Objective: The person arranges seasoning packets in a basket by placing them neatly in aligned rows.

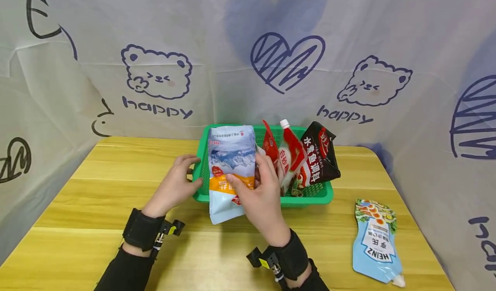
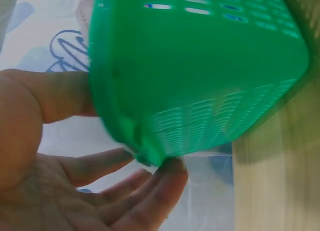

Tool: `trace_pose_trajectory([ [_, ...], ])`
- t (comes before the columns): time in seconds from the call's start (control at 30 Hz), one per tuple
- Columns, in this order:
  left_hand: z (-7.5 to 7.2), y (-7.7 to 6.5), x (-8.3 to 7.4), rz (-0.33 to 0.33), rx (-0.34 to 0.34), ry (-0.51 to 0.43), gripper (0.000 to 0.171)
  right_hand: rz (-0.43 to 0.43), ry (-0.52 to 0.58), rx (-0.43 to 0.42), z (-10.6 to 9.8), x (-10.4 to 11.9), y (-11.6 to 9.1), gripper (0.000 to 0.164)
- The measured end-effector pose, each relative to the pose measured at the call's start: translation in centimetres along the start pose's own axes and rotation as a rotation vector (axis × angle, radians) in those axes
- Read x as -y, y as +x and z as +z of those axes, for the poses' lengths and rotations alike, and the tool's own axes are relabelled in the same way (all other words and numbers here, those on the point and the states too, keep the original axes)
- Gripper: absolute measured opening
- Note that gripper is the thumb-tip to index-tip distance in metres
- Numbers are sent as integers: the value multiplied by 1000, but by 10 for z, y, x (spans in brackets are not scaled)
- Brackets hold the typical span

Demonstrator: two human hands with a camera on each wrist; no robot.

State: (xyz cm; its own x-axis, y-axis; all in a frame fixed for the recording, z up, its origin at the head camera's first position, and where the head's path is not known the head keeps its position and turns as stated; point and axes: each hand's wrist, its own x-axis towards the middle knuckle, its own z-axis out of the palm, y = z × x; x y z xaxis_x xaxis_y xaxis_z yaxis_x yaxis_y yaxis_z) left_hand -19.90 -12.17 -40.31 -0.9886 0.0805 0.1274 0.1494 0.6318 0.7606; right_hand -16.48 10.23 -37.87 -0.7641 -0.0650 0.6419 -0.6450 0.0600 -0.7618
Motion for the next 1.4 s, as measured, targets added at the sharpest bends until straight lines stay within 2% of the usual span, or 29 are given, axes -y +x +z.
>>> trace_pose_trajectory([
  [0.13, -7, -6, -7, 45, -81, -36, 62, -26, 6, 6, 0, -3, -2, 56],
  [0.23, -11, -10, -14, 125, -172, -88, 59, -32, 8, 8, -2, -4, -3, 56],
  [0.3, -13, -13, -19, 193, -209, -141, 56, -28, 11, 11, -3, -4, -3, 57],
  [0.37, -13, -16, -24, 264, -214, -213, 53, -17, 10, 19, -3, -4, -3, 57],
  [0.47, -13, -20, -31, 331, -159, -310, 52, 11, 7, 38, -2, -5, -5, 60],
  [0.53, -13, -22, -35, 336, -97, -352, 54, 22, 3, 58, 0, -6, -6, 61],
  [0.63, -12, -24, -37, 305, -18, -379, 59, 20, -3, 91, 4, -9, -8, 61],
  [0.73, -10, -24, -38, 285, 19, -388, 61, 20, -2, 126, 7, -10, -11, 60],
  [0.93, -10, -24, -38, 284, 36, -450, 59, 64, -7, 175, 9, -10, -14, 59],
  [1.23, -13, -26, -39, 276, 18, -473, 54, 75, -25, 204, 7, -9, -13, 58],
  [1.4, -12, -26, -40, 265, 2, -506, 50, 97, -36, 213, 6, -7, -12, 63],
])
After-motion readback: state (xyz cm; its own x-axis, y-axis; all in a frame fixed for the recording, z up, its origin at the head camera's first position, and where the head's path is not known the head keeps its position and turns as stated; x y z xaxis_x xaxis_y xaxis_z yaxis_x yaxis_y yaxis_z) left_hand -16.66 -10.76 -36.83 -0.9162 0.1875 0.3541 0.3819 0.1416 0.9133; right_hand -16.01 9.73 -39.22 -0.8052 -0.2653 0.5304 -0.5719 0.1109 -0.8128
